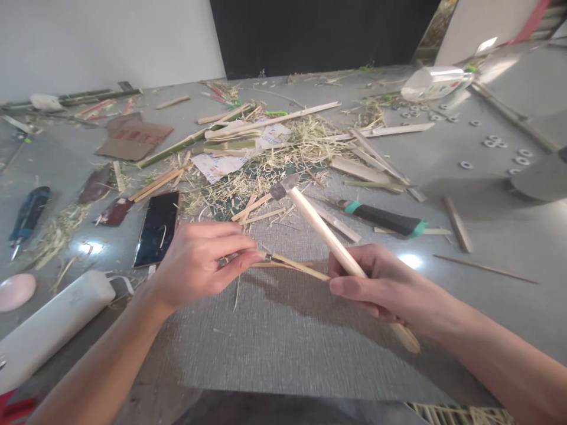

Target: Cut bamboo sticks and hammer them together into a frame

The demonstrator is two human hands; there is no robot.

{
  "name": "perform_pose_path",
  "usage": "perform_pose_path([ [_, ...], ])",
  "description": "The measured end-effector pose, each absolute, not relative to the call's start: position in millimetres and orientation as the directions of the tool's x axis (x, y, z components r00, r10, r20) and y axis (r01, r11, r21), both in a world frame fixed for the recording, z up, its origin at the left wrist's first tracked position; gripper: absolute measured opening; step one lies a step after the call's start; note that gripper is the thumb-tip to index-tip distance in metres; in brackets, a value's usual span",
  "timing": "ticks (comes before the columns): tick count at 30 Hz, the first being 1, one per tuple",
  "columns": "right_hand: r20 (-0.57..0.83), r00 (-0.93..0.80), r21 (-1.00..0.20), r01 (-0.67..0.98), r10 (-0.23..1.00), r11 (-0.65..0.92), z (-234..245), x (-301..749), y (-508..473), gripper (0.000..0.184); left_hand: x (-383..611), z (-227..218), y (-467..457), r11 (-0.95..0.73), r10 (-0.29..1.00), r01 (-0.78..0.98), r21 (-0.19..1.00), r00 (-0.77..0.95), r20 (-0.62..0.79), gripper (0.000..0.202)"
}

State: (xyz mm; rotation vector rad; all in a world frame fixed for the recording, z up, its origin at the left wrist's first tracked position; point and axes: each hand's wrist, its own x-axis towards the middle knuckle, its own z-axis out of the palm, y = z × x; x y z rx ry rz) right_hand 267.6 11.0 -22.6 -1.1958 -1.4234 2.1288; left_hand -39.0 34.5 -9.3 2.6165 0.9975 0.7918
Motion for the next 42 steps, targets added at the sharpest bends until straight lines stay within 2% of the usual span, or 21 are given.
perform_pose_path([
  [26, -0.466, -0.614, -0.866, 0.172, 0.636, -0.469, -27.6, 269.9, 10.7, 0.031, -37.4, -5.9, 32.1, -0.758, 0.651, 0.539, 0.368, 0.667, 0.364, 0.015],
  [35, -0.461, -0.59, -0.874, 0.173, 0.663, -0.454, -28.6, 271.1, 10.9, 0.027, -33.7, -7.4, 29.1, -0.652, 0.755, 0.597, 0.466, 0.569, 0.326, 0.021],
  [42, -0.461, -0.619, -0.871, 0.18, 0.636, -0.456, -20.8, 269.1, 12.9, 0.029, -33.2, -9.7, 29.3, -0.646, 0.758, 0.588, 0.486, 0.571, 0.316, 0.018],
])
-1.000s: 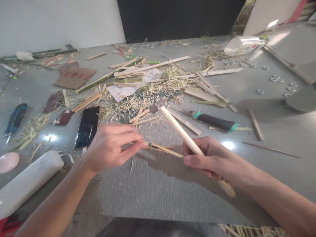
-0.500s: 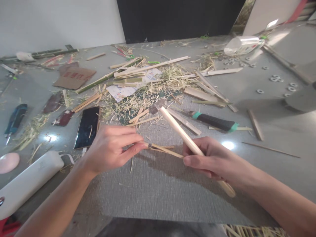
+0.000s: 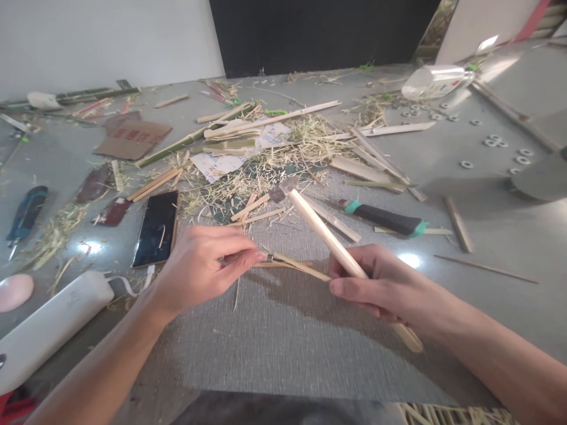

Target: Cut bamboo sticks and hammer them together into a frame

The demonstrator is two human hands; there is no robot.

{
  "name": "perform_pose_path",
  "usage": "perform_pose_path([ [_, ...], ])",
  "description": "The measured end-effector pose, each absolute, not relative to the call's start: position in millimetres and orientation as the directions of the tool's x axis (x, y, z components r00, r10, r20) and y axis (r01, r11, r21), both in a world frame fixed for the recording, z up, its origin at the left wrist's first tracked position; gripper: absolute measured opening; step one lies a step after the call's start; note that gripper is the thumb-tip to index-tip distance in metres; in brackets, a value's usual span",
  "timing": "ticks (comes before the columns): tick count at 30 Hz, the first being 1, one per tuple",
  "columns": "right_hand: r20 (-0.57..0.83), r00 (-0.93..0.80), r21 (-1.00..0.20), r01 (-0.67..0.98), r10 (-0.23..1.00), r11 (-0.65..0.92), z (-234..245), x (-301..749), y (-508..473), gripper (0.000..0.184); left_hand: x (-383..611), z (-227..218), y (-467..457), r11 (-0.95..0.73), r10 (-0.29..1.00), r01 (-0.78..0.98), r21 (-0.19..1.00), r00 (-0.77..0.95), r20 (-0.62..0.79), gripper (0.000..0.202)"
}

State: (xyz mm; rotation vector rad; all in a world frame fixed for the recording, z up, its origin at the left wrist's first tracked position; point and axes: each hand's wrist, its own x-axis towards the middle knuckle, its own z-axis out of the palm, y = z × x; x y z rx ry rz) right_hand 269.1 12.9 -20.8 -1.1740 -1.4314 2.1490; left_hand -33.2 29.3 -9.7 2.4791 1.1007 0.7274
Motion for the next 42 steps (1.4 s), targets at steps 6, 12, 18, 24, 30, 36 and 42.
perform_pose_path([
  [6, -0.483, -0.611, -0.852, 0.162, 0.628, -0.497, -28.7, 271.1, 10.9, 0.027, -35.8, -6.5, 32.9, -0.73, 0.683, 0.575, 0.368, 0.622, 0.382, 0.013],
  [12, -0.513, -0.604, -0.828, 0.16, 0.61, -0.538, -26.9, 268.7, 11.8, 0.031, -40.9, -5.6, 33.4, -0.777, 0.625, 0.568, 0.27, 0.65, 0.432, 0.011],
  [18, -0.492, -0.628, -0.827, 0.119, 0.603, -0.55, -27.1, 267.9, 12.8, 0.029, -42.2, -6.6, 33.4, -0.779, 0.625, 0.568, 0.265, 0.664, 0.411, 0.012],
  [24, -0.478, -0.641, -0.833, 0.116, 0.6, -0.54, -29.0, 269.1, 12.7, 0.03, -41.1, -7.0, 32.3, -0.774, 0.632, 0.563, 0.288, 0.668, 0.394, 0.014],
  [30, -0.495, -0.631, -0.823, 0.119, 0.598, -0.556, -29.2, 270.1, 11.5, 0.031, -38.5, -8.1, 31.3, -0.763, 0.645, 0.565, 0.315, 0.633, 0.428, 0.014],
  [36, -0.467, -0.639, -0.833, 0.086, 0.611, -0.547, -27.0, 269.4, 10.7, 0.03, -37.2, -8.7, 30.3, -0.756, 0.65, 0.582, 0.3, 0.611, 0.452, 0.015],
  [42, -0.442, -0.621, -0.865, 0.104, 0.647, -0.491, -28.1, 270.9, 11.3, 0.027, -34.4, -11.6, 28.8, -0.724, 0.689, 0.578, 0.376, 0.582, 0.432, 0.015],
])
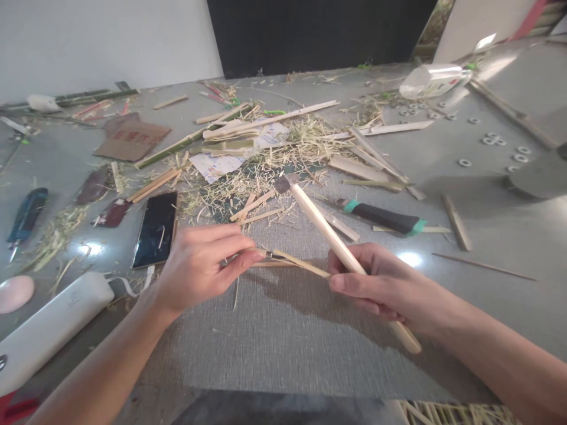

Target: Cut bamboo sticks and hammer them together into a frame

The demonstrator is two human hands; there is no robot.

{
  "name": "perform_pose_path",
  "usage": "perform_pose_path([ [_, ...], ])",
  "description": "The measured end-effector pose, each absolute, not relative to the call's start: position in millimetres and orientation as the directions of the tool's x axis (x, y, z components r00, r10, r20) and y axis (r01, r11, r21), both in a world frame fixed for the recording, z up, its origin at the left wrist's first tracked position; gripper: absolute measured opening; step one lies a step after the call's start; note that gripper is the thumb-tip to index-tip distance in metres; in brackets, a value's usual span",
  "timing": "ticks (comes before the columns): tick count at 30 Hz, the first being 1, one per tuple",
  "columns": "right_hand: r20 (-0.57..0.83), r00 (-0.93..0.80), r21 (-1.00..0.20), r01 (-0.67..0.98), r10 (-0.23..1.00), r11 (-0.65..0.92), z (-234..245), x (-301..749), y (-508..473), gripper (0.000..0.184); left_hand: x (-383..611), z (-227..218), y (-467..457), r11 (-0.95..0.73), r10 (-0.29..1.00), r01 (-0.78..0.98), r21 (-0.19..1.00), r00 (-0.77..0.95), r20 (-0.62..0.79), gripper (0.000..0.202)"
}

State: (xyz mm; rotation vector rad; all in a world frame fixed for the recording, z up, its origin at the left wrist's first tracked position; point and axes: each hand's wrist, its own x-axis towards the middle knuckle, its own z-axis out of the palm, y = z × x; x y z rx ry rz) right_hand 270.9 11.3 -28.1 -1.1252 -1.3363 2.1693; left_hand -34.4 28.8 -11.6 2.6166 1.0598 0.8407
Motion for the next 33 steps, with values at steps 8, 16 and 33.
perform_pose_path([
  [8, -0.468, -0.617, -0.849, 0.117, 0.633, -0.514, -26.4, 269.7, 12.0, 0.028, -33.9, -12.7, 29.4, -0.725, 0.689, 0.559, 0.401, 0.594, 0.417, 0.013],
  [16, -0.498, -0.606, -0.827, 0.116, 0.621, -0.55, -29.6, 269.4, 11.3, 0.029, -36.7, -7.6, 30.0, -0.775, 0.621, 0.596, 0.209, 0.659, 0.425, 0.015],
  [33, -0.453, -0.62, -0.871, 0.155, 0.641, -0.466, -30.6, 270.5, 11.7, 0.028, -35.8, -10.7, 29.5, -0.769, 0.629, 0.614, 0.175, 0.682, 0.372, 0.02],
])
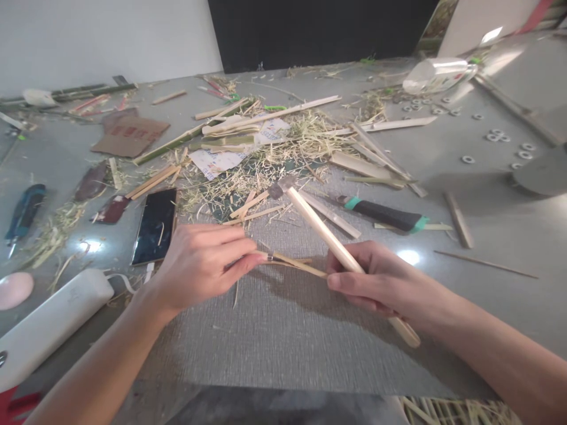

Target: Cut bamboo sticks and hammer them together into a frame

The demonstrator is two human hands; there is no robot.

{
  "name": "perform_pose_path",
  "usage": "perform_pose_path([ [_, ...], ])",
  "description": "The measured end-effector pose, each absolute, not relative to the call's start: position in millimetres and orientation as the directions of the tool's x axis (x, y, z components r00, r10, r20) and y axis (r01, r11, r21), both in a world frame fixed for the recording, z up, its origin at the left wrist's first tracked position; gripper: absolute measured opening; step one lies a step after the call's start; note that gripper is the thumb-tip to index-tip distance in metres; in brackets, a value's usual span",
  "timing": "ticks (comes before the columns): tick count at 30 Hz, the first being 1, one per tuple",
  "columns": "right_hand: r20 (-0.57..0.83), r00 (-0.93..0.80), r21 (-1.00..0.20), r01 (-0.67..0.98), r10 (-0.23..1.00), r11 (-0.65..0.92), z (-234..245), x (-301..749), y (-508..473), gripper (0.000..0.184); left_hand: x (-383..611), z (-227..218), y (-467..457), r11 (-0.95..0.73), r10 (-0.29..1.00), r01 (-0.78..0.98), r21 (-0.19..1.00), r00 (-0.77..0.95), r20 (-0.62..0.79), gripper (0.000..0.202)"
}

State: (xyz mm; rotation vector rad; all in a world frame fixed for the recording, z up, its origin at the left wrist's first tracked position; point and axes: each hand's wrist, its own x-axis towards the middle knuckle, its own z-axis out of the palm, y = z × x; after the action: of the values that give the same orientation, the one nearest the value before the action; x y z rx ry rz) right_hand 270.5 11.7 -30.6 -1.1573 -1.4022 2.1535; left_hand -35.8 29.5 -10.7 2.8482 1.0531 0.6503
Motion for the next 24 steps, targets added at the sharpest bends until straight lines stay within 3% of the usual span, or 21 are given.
perform_pose_path([
  [11, -0.459, -0.635, -0.872, 0.188, 0.622, -0.452, -21.9, 265.1, 13.3, 0.028, -34.6, -12.4, 31.1, -0.788, 0.6, 0.607, 0.101, 0.721, 0.348, 0.024],
  [19, -0.443, -0.625, -0.876, 0.15, 0.643, -0.458, -30.0, 270.4, 11.6, 0.027, -29.9, -12.6, 28.2, -0.768, 0.639, 0.589, 0.251, 0.688, 0.344, 0.026],
  [24, -0.439, -0.632, -0.877, 0.146, 0.639, -0.458, -29.4, 270.9, 12.4, 0.029, -28.9, -13.6, 27.3, -0.712, 0.696, 0.564, 0.418, 0.644, 0.318, 0.023],
])
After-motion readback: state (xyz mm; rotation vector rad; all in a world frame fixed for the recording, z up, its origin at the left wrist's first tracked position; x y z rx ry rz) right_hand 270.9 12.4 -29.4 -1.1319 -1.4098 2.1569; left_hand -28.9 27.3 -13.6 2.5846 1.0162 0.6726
